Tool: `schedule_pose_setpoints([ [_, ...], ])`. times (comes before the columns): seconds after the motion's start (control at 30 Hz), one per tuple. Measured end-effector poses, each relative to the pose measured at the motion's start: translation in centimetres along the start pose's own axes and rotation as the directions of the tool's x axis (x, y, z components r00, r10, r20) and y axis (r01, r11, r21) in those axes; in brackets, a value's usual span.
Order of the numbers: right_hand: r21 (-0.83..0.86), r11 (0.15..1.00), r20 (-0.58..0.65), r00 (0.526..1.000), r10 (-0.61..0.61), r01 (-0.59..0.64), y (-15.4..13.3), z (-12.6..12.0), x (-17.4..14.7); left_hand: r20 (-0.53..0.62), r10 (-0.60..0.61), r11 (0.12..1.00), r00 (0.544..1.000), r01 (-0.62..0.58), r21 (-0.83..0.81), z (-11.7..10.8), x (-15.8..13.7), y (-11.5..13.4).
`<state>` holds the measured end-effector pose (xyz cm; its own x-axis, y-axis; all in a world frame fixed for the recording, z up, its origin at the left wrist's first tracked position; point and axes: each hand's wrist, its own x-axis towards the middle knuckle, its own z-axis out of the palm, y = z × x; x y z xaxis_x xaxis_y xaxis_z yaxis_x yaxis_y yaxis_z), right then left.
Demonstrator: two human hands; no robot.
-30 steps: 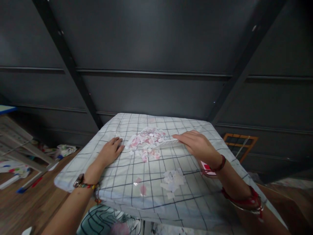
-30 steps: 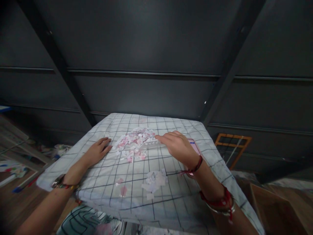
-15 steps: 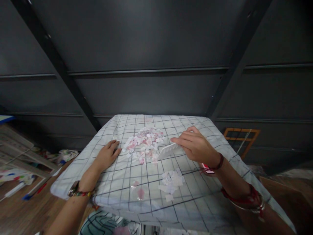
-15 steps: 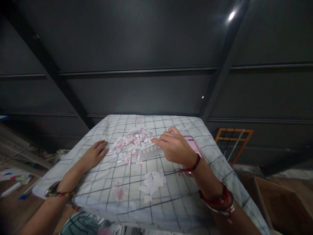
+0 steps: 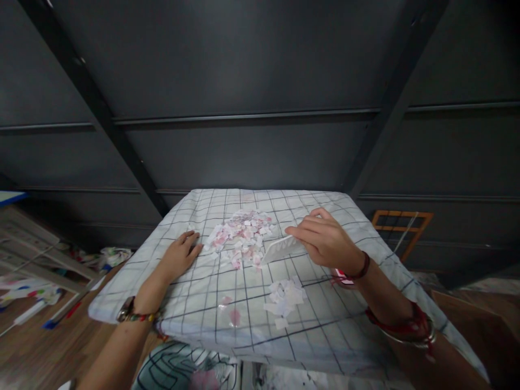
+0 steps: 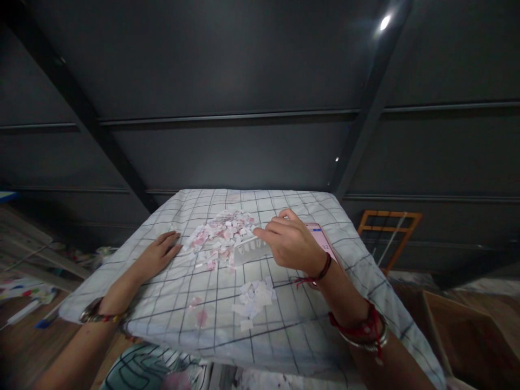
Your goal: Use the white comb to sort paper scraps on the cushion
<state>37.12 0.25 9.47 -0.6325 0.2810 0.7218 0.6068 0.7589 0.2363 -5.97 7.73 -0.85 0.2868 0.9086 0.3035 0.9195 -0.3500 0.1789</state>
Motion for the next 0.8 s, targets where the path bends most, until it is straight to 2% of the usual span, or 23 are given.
schedule_pose_setpoints([
  [0.2, 0.016, 0.999, 0.028, 0.999, 0.027, -0.028, 0.1, -0.1, -0.1, -0.014, 0.007, 1.0, 1.0, -0.007, 0.009, 0.0, 0.0, 0.1],
  [0.47, 0.054, 0.998, 0.013, 1.0, -0.027, 0.026, -0.9, -0.3, 0.5, 0.014, 0.009, 1.0, 1.0, -0.009, 0.016, 0.0, 0.0, 0.3],
  [0.63, -0.009, 1.0, -0.024, 1.0, 0.003, -0.003, -1.0, -0.3, 0.6, 0.001, 0.019, 1.0, 1.0, -0.019, 0.019, 0.1, -0.1, 0.1],
  [0.8, 0.042, 0.999, 0.028, 1.0, -0.007, 0.006, -1.1, -0.2, 0.4, -0.004, 0.016, 1.0, 1.0, -0.016, 0.012, 0.1, -0.1, 0.1],
])
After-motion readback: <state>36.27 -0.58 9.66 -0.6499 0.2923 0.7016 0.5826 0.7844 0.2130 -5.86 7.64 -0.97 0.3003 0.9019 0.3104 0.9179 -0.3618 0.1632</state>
